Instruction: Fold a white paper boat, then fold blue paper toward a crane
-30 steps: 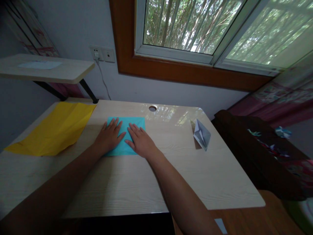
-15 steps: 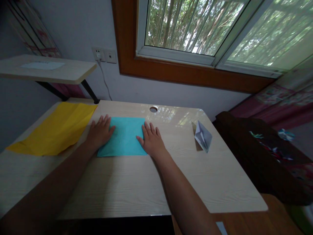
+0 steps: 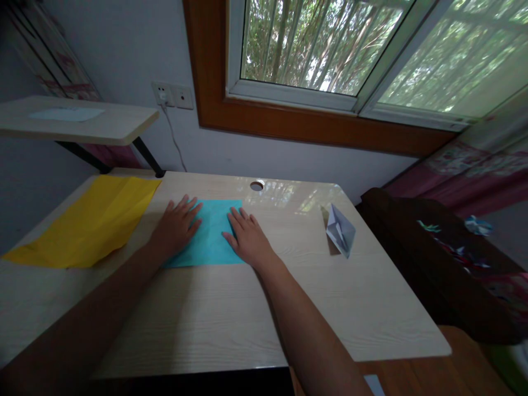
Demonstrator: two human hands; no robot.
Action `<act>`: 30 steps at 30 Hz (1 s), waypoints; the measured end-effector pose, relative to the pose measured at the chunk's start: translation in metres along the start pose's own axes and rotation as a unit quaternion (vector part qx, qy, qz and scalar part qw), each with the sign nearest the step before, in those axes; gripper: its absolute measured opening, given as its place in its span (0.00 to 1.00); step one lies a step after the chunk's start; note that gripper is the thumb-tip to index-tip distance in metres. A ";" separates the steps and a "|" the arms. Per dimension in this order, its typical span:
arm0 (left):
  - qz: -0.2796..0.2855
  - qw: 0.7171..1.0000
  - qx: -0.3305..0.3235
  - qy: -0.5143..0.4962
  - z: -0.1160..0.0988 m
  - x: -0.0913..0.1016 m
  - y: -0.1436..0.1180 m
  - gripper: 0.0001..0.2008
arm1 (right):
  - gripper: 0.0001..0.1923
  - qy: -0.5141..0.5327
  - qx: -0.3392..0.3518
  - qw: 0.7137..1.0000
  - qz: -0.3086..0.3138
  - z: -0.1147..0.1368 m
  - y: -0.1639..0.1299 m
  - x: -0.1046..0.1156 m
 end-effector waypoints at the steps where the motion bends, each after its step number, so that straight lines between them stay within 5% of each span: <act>1: 0.005 0.999 -0.032 -0.007 -0.006 0.000 0.000 0.27 | 0.33 -0.005 0.008 1.000 0.010 0.002 -0.001 -0.002; 4: 0.023 0.994 -0.107 -0.026 -0.022 -0.003 -0.004 0.28 | 0.35 -0.022 0.006 0.999 0.024 0.004 -0.002 -0.004; 9: 0.086 0.985 -0.144 -0.048 -0.029 -0.009 -0.010 0.31 | 0.35 -0.036 -0.015 0.999 0.022 0.002 -0.003 -0.005; 25: 0.081 0.996 -0.038 -0.010 0.000 -0.014 -0.010 0.34 | 0.29 -0.057 -0.139 0.988 -0.019 -0.019 -0.003 0.004; 30: 0.080 0.996 -0.040 -0.006 -0.001 -0.015 -0.011 0.33 | 0.28 -0.003 -0.117 0.991 -0.060 -0.015 0.001 0.011</act>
Point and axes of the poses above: each hand's wrist, its own y-axis towards the middle knuckle, its own x-axis out of the back of the hand, z = x × y, the point moved 1 cm from there along y, towards the middle knuckle, and after that the axes turned 10 degrees about -x, right-handed, at the moved point
